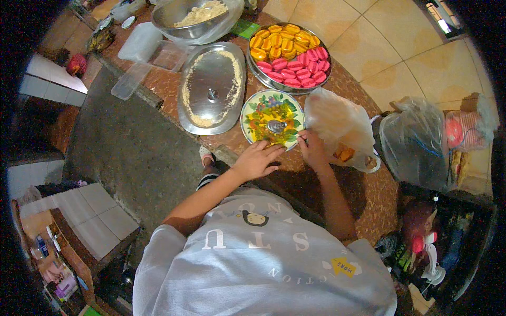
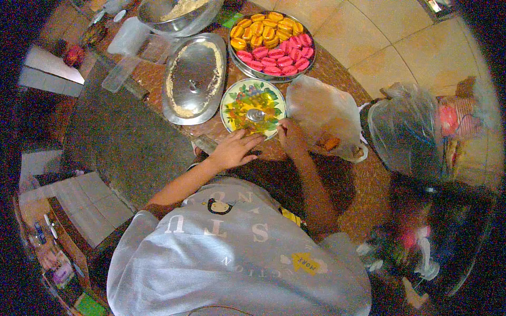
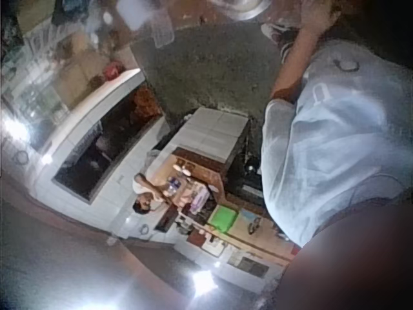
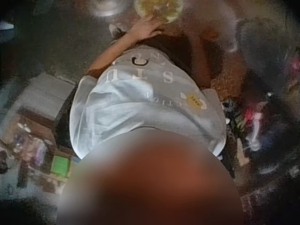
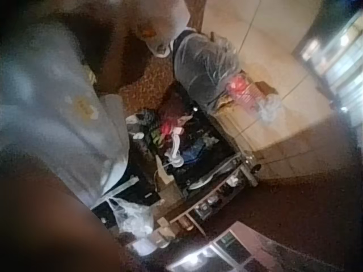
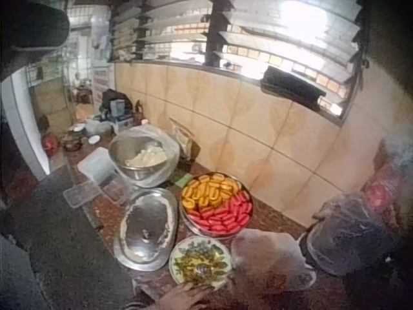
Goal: The person scoops dough from a bowl, flattens it on a metal tray, and places it onto a plate. They then pick up a yellow filling and wrap the dough around it to form a small sweet. The process is repeated multiple times.
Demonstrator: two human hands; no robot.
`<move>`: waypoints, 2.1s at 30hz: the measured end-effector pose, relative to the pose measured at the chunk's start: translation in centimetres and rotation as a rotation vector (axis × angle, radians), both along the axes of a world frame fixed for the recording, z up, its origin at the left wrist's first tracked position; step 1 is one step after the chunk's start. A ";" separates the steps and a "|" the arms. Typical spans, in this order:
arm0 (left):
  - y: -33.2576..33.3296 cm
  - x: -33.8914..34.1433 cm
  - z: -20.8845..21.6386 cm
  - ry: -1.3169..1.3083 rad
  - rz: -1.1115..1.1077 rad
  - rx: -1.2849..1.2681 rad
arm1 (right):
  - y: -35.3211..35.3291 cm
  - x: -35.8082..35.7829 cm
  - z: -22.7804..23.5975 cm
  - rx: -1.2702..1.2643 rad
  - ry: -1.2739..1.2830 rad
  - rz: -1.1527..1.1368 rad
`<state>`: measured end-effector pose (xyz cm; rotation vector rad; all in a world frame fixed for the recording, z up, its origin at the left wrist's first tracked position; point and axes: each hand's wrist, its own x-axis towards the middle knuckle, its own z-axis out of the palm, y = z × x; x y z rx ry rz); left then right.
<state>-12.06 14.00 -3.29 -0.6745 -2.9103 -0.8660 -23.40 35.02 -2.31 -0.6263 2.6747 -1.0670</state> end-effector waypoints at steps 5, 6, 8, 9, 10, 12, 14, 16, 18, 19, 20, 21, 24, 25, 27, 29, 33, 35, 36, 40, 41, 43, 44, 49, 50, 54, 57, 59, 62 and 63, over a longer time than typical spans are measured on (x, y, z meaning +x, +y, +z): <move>0.2 0.1 0.6 0.032 0.012 -0.025 | -1.4 -1.7 -1.7 -0.178 -0.285 -0.232; 0.2 0.2 0.6 0.036 0.009 -0.026 | -1.8 -2.1 -1.5 -0.184 -0.310 -0.214; 0.1 0.1 0.5 0.053 0.002 -0.030 | -2.9 -2.5 -1.3 -0.205 -0.270 -0.148; 0.1 0.1 0.5 0.064 0.005 -0.035 | -3.5 -2.4 -0.8 -0.220 -0.208 -0.093; 0.0 0.1 0.4 0.076 0.007 -0.039 | -3.8 -2.2 -0.3 -0.198 -0.138 -0.042; 0.0 0.1 0.4 0.001 -0.004 -0.004 | -4.1 -1.8 1.0 -0.155 0.007 0.058; -0.2 0.1 0.6 -0.040 -0.008 0.001 | -4.7 -0.9 2.6 -0.179 0.020 0.033; 0.0 0.1 1.1 -0.051 -0.016 -0.017 | -4.6 -0.6 2.3 -0.170 0.004 -0.048; 0.0 0.0 0.9 0.008 -0.009 -0.003 | -4.4 -0.6 0.3 -0.133 -0.036 -0.178; 0.0 0.0 0.8 0.038 -0.006 0.005 | -4.0 -0.5 -0.2 -0.114 -0.043 -0.202; 0.2 0.1 0.7 0.035 -0.005 -0.002 | -3.5 -0.4 -0.7 -0.094 -0.049 -0.226; 0.1 0.1 0.8 0.032 -0.004 -0.013 | -3.2 -0.4 -1.1 -0.078 -0.055 -0.250; 0.1 0.1 1.1 0.035 -0.001 -0.011 | -2.5 -0.2 -2.3 -0.014 0.054 -0.253; 0.1 0.1 1.1 0.038 0.001 -0.004 | -2.6 -0.1 -2.4 -0.040 0.091 -0.243; 0.1 -0.2 1.1 -0.027 -0.004 0.031 | -2.7 0.3 -2.3 -0.093 0.166 -0.226; 0.0 -0.4 1.2 -0.081 -0.003 0.072 | -2.6 0.6 -1.9 -0.095 0.253 -0.191; -0.2 -0.9 1.5 -0.147 0.041 0.210 | -2.4 0.9 -1.2 -0.137 0.355 -0.104; -0.3 -1.4 0.9 -0.117 0.088 0.320 | -2.2 0.9 -1.2 -0.130 0.387 -0.032; -0.2 -1.6 0.4 -0.074 0.122 0.384 | -2.2 0.9 -1.1 -0.126 0.403 0.007; 0.0 -2.4 -0.5 -0.170 0.404 0.603 | -2.4 0.7 -0.7 -0.127 0.278 0.056; 0.0 -2.6 -0.5 -0.197 0.475 0.597 | -2.7 0.5 -0.6 -0.166 0.199 0.060; -0.1 -3.1 0.1 -0.248 0.620 0.585 | -3.3 0.4 -0.2 -0.203 0.096 0.073; -0.1 -3.4 -0.1 -0.196 0.633 0.541 | -3.5 0.3 0.0 -0.201 0.072 0.083; 0.1 -4.8 1.0 -0.172 0.642 0.378 | -4.2 -1.1 -0.5 -0.384 -0.185 0.073; 0.2 -5.1 1.0 -0.186 0.632 0.352 | -4.4 -1.4 -0.5 -0.410 -0.284 0.045; 0.0 -5.9 -0.2 -0.231 0.622 0.273 | -5.1 -1.9 0.1 -0.407 -0.543 0.043; 0.2 -6.2 -0.4 -0.214 0.627 0.250 | -5.5 -1.8 0.5 -0.389 -0.570 0.065; 0.2 -6.3 0.0 -0.213 0.615 0.243 | -5.5 -1.9 -0.3 -0.415 -0.525 0.082; 0.1 -6.0 0.1 -0.197 0.586 0.239 | -5.7 -1.4 -0.1 -0.459 -0.510 0.022; 0.1 -6.0 -0.2 -0.153 0.581 0.240 | -5.8 -1.2 0.2 -0.473 -0.512 -0.011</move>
